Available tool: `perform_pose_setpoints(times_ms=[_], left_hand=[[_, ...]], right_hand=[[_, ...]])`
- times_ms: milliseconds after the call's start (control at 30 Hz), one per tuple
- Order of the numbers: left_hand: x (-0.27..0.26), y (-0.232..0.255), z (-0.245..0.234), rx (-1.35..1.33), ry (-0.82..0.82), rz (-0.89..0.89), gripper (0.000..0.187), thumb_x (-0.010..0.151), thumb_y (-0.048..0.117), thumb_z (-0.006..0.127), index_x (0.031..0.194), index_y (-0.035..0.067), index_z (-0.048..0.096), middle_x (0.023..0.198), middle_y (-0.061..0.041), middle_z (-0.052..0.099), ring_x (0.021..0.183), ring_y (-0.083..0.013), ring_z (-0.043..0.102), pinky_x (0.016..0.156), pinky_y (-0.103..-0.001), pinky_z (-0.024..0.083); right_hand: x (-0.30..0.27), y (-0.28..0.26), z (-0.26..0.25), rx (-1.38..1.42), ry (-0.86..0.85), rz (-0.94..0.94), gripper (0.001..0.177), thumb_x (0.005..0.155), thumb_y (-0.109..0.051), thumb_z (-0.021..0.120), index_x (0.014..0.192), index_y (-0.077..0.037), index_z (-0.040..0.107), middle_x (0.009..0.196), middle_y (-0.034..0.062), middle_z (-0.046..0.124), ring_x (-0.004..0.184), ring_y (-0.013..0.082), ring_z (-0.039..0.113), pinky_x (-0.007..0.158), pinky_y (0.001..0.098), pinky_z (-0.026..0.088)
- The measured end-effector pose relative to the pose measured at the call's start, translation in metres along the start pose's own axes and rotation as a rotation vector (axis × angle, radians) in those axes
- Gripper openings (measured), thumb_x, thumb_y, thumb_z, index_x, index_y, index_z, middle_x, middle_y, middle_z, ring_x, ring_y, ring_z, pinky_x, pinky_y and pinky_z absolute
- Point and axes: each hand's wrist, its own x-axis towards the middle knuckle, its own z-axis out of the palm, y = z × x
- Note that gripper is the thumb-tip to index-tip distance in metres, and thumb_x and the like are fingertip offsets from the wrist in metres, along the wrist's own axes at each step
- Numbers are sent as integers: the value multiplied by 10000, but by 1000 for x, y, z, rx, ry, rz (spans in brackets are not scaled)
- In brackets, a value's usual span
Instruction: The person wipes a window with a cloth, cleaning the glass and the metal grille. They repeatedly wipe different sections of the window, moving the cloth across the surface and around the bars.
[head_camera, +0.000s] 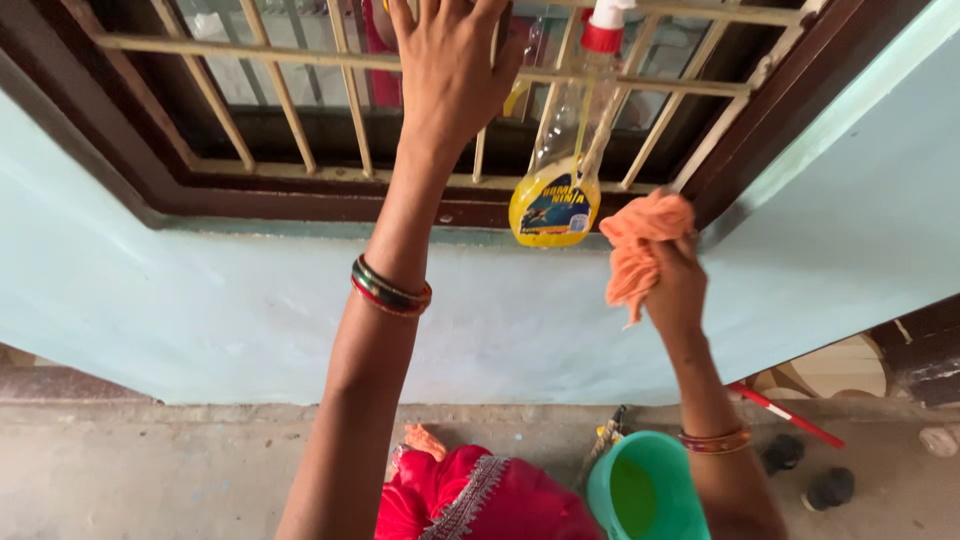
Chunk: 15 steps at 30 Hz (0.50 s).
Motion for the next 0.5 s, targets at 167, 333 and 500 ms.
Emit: perform_pose_setpoints(times_ms=[167,333,500], left_hand=[[1,4,-9,-23,-95,-45,470,1004,298,755,1425,196,573,1377,-140,517,1370,-363,421,1215,-647,118],[1,2,-17,-78,-128,-41,525,996,272,750,1476,204,549,1395,-123,503,1399,-349,414,1250,-626,125],[0,3,-17,-34,-128,-30,572,991,250,736,1519,217,519,1414,-126,487,1434,-358,391,1285,-599,122]], right_hand=[[72,-19,-40,6,192,-107,275,1036,-71,680,1307,-24,662,1393,184,615,1330,315,617,1123,403,516],[146,-24,-40,391,253,149,316,1061,-193,529,1322,-21,576,1412,165,522,1334,276,542,1164,394,445],[160,-28,-3,249,234,94,345,1055,-205,545,1351,-28,531,1439,167,488,1357,289,508,1175,414,416]])
